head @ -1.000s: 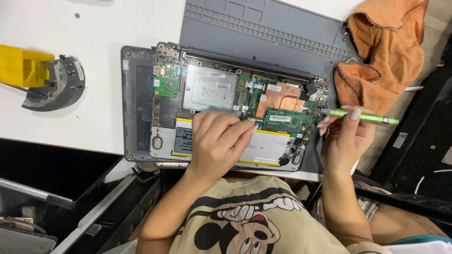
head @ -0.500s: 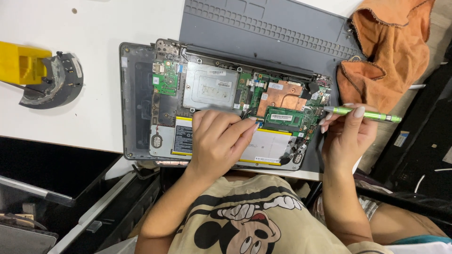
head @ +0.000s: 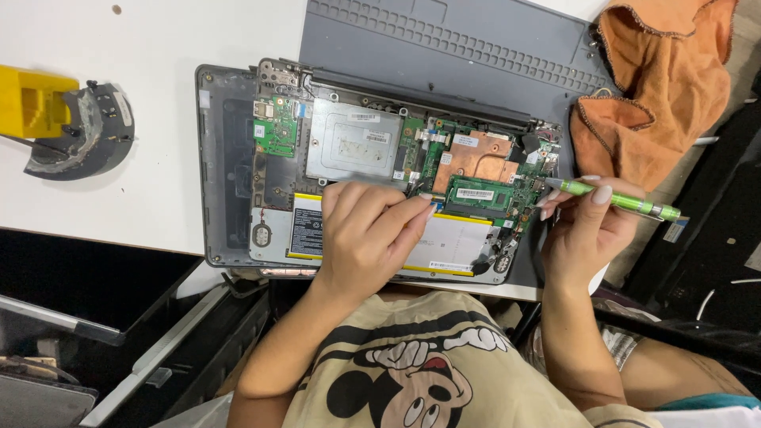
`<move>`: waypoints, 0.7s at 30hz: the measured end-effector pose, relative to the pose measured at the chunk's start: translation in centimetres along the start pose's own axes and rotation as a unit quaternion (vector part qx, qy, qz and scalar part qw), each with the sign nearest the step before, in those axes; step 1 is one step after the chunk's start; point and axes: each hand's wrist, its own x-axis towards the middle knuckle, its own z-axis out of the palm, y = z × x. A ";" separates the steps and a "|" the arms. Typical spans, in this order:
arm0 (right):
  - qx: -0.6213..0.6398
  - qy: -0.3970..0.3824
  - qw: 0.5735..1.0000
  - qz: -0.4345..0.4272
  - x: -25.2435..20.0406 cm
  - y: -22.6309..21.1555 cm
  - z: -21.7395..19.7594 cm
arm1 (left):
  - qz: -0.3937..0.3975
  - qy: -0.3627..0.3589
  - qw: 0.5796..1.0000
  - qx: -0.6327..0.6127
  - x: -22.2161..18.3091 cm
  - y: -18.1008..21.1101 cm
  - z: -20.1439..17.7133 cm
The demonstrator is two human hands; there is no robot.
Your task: Reassembling internal components of a laptop including the heatsink and ribbon cables using a precision screwdriver
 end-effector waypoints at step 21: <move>-0.104 -0.020 0.975 -0.193 -0.6 0.7 0.1 | 0.053 -0.052 0.997 0.007 1.6 2.3 1.3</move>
